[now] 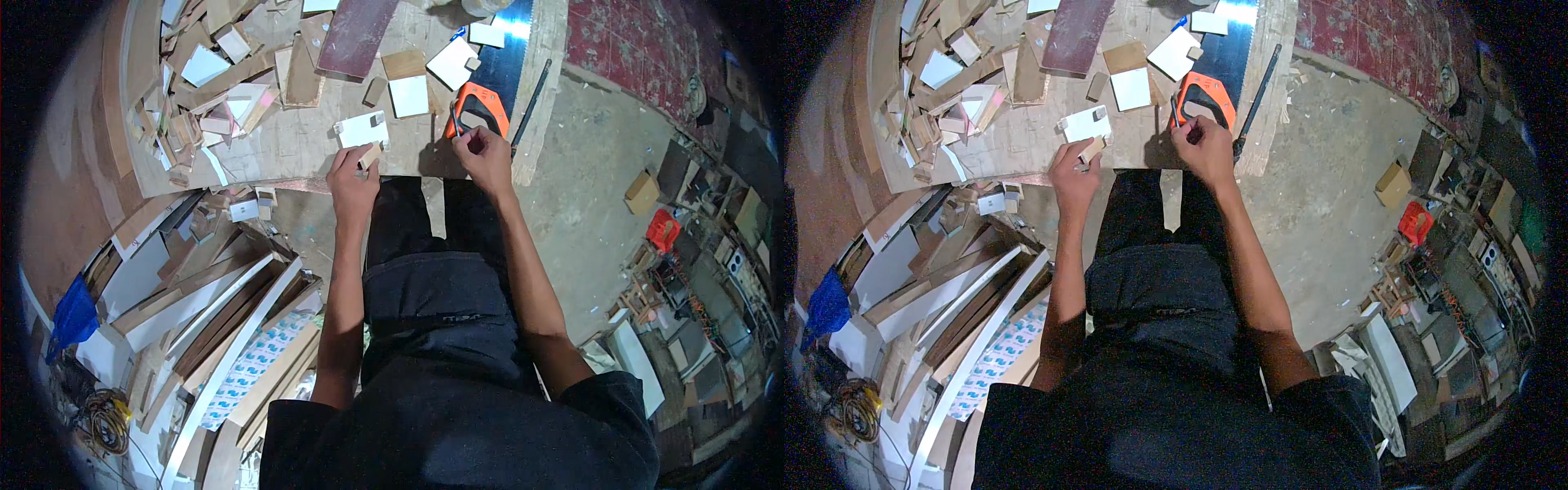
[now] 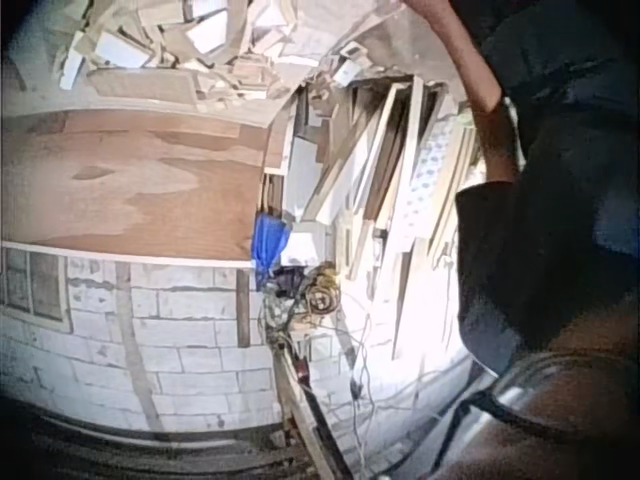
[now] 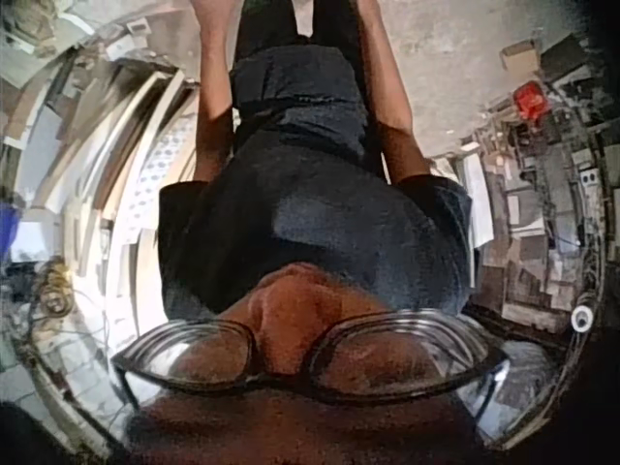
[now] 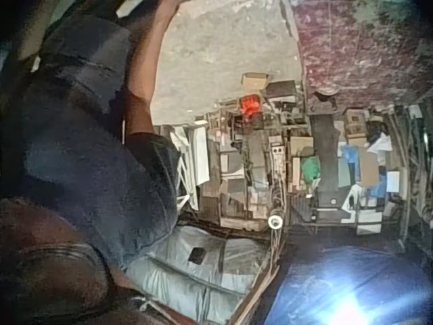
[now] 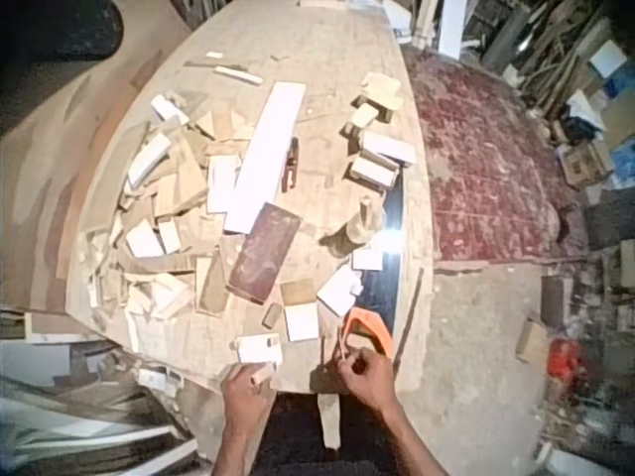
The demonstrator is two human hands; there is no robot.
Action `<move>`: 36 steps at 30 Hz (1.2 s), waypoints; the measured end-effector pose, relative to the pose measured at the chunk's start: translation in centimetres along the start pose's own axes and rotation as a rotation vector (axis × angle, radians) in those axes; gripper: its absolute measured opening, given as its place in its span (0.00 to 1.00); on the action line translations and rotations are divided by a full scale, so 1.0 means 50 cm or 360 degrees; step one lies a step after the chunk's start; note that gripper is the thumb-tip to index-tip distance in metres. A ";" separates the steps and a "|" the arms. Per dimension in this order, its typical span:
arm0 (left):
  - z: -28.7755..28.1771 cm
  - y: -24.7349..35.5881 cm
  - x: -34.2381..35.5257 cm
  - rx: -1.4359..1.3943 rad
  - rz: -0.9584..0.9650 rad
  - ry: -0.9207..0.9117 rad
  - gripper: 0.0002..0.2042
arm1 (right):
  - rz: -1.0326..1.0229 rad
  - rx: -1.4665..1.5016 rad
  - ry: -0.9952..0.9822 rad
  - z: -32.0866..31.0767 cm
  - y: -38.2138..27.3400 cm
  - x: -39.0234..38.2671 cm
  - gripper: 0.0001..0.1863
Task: The person is marking a small piece of wood with a pen and using a hacksaw blade to cut it in a workshop.
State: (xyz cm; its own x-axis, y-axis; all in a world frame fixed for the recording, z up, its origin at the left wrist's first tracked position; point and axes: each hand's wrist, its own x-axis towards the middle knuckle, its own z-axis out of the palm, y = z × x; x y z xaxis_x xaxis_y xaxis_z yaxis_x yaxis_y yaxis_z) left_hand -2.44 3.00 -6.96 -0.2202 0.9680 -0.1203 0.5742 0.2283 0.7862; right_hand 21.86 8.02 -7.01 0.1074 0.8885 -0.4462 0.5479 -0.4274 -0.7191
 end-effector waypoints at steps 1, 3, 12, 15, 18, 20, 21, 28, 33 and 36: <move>0.000 0.000 -0.002 -0.0013 0.0014 0.0019 0.16 | 0.0022 0.0042 -0.0032 0.001 0.000 -0.004 0.14; 0.000 0.000 -0.004 -0.0002 -0.0008 0.0003 0.16 | 0.0015 0.0062 -0.0056 0.000 0.000 -0.010 0.14; 0.008 -0.002 -0.002 0.0026 -0.0012 -0.0019 0.17 | 0.0015 0.0481 -0.0320 0.002 0.047 -0.022 0.09; 0.009 -0.009 0.000 0.0070 0.0048 -0.0006 0.17 | 0.0067 0.0486 -0.0361 -0.003 0.050 -0.025 0.10; 0.008 -0.008 0.003 0.0107 0.0059 -0.0019 0.16 | 0.0153 0.0624 -0.0320 -0.006 0.034 -0.029 0.10; 0.010 -0.006 0.003 0.0129 0.0045 -0.0033 0.17 | 0.0187 0.0711 -0.0283 -0.008 0.031 -0.030 0.10; 0.012 -0.006 0.004 0.0125 0.0056 -0.0031 0.17 | 0.0190 0.0703 -0.0317 -0.009 0.030 -0.030 0.11; 0.007 0.012 0.004 0.0059 -0.0046 -0.0082 0.17 | 0.0031 0.0680 -0.0528 -0.019 -0.006 -0.043 0.22; 0.009 0.011 0.006 0.0111 0.0037 -0.0072 0.17 | 0.0071 0.0716 -0.0467 -0.001 0.014 -0.040 0.19; 0.007 0.010 0.005 0.0105 0.0069 -0.0063 0.17 | 0.0027 0.0549 -0.0387 0.001 0.011 -0.039 0.14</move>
State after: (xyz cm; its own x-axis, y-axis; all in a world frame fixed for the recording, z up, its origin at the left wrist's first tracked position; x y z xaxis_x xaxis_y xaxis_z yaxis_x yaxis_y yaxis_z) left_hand -1.93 3.38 -6.79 -0.1636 0.9801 -0.1122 0.6336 0.1915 0.7496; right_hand 21.92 6.06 -6.56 -0.1072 0.8331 -0.5427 0.2333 -0.5095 -0.8282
